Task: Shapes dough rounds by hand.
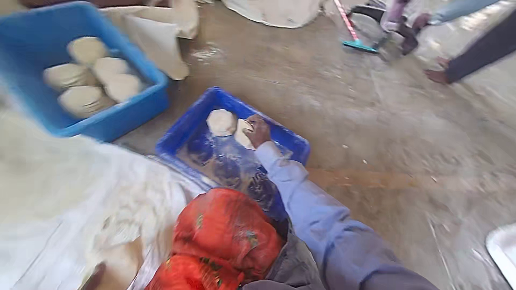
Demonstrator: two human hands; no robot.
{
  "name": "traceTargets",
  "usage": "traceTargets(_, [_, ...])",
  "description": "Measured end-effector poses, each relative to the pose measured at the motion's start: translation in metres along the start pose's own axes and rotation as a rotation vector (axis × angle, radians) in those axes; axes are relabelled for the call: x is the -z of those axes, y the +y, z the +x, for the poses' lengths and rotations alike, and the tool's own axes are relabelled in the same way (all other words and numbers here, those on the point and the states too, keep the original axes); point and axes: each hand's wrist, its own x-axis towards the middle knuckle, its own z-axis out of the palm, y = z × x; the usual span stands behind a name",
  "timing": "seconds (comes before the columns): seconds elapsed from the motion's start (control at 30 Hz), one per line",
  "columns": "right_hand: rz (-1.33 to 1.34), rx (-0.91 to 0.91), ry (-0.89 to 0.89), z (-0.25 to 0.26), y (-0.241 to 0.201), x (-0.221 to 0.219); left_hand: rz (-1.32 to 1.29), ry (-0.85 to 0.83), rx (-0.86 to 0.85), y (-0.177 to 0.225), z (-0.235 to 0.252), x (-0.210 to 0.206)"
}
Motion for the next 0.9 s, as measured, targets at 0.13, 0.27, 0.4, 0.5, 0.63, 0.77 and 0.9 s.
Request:
traceTargets(0.13, [0.035, 0.149, -0.224, -0.050, -0.086, -0.003, -0.210, -0.058, 0.038, -0.003, 0.010, -0.009])
traceTargets(0.27, [0.304, 0.377, -0.499, -0.113, -0.162, -0.038, -0.388, -0.049, 0.118, 0.005, 0.004, -0.020])
traceTargets(0.4, [0.698, 0.459, -0.839, -0.171, -0.228, -0.062, -0.522, -0.076, 0.115, 0.019, 0.000, -0.021])
traceTargets(0.5, [0.806, 0.364, -1.021, -0.192, -0.245, -0.091, -0.661, -0.252, 0.059, 0.024, -0.007, -0.017])
traceTargets(0.63, [0.588, 0.281, -0.993, -0.199, -0.232, -0.129, -0.717, -0.367, 0.062, 0.028, -0.014, -0.008])
traceTargets(0.77, [0.393, 0.366, -0.928, -0.199, -0.226, -0.130, -0.710, -0.324, 0.094, 0.027, -0.015, -0.012])
traceTargets(0.9, [0.346, 0.508, -0.862, -0.189, -0.218, -0.132, -0.590, -0.312, 0.067, 0.026, -0.016, -0.013])
